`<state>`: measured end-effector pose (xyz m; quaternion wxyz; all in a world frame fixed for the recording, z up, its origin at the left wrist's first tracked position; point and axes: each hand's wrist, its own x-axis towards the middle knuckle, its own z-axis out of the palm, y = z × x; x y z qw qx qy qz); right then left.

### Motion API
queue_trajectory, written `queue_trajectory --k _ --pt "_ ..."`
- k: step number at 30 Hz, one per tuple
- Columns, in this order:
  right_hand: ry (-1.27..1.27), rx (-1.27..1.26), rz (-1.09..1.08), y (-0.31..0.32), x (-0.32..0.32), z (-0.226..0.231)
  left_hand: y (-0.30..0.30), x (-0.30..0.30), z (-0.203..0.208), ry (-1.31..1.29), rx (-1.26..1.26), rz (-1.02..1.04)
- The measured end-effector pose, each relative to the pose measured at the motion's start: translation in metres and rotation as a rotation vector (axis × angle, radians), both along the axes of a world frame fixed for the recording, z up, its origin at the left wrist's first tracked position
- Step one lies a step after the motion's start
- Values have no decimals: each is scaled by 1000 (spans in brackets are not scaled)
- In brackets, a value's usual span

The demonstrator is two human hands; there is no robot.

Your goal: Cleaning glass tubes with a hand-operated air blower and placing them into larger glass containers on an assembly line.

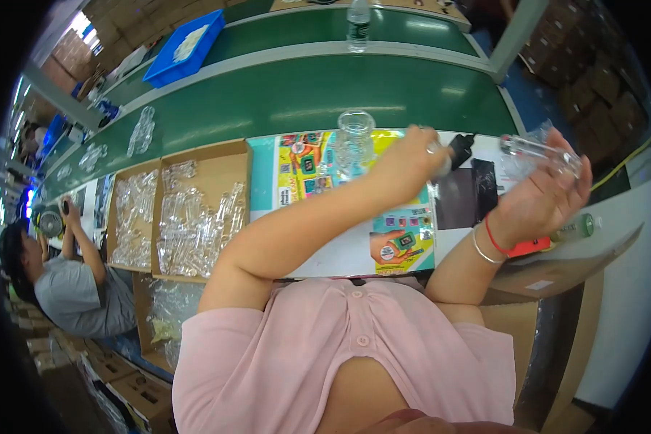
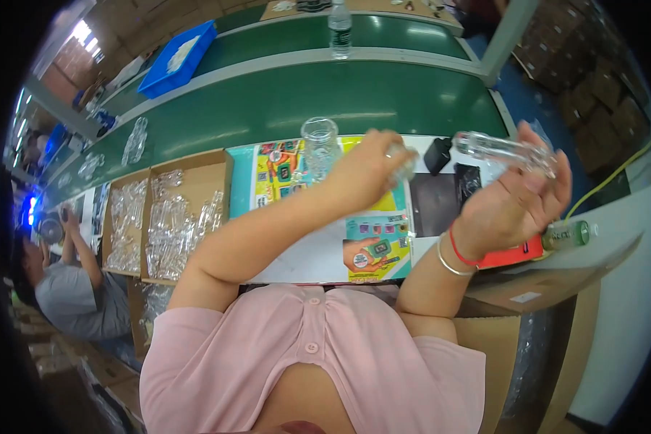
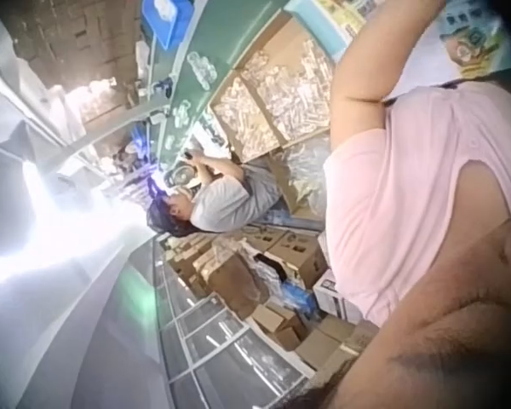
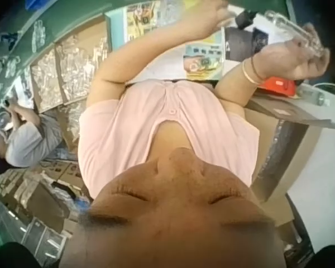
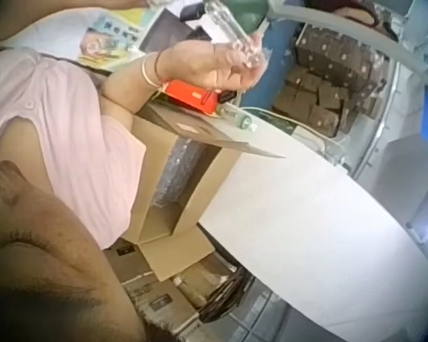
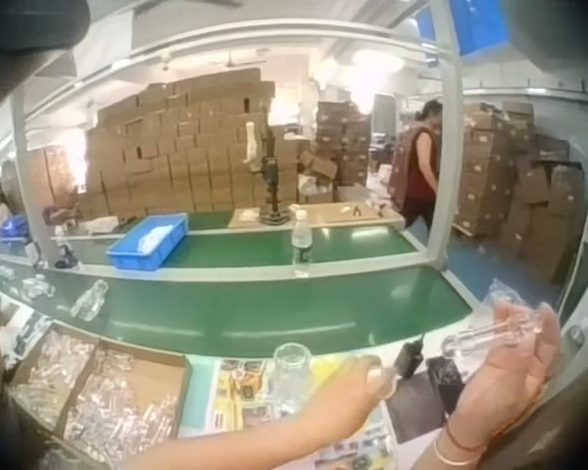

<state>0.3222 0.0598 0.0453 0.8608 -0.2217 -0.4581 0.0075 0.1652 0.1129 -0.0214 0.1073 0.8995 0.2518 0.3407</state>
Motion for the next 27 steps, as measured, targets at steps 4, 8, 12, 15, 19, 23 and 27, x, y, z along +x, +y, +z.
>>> queue_trajectory --k 4,8,12,15,19,23,27 --pt "26 23 -175 -15 -3 10 -75 -63 37 -59 -212 -167" --pt "-103 47 -83 -12 -14 1 -116 -139 56 12 -435 -46" --pt "-230 -57 76 2 -49 -13 -126 -180 14 45 -309 170" --pt "-302 -39 333 11 -79 -32 -127 -196 -38 -119 -289 401" --pt "-278 -166 587 8 -106 -45 -139 -183 -87 -719 -710 419" --pt "-270 -434 847 11 -118 -62 -133 -191 -107 -363 -663 511" --pt "-189 -605 1084 11 -127 -79 -138 -202 -107 -357 -880 502"
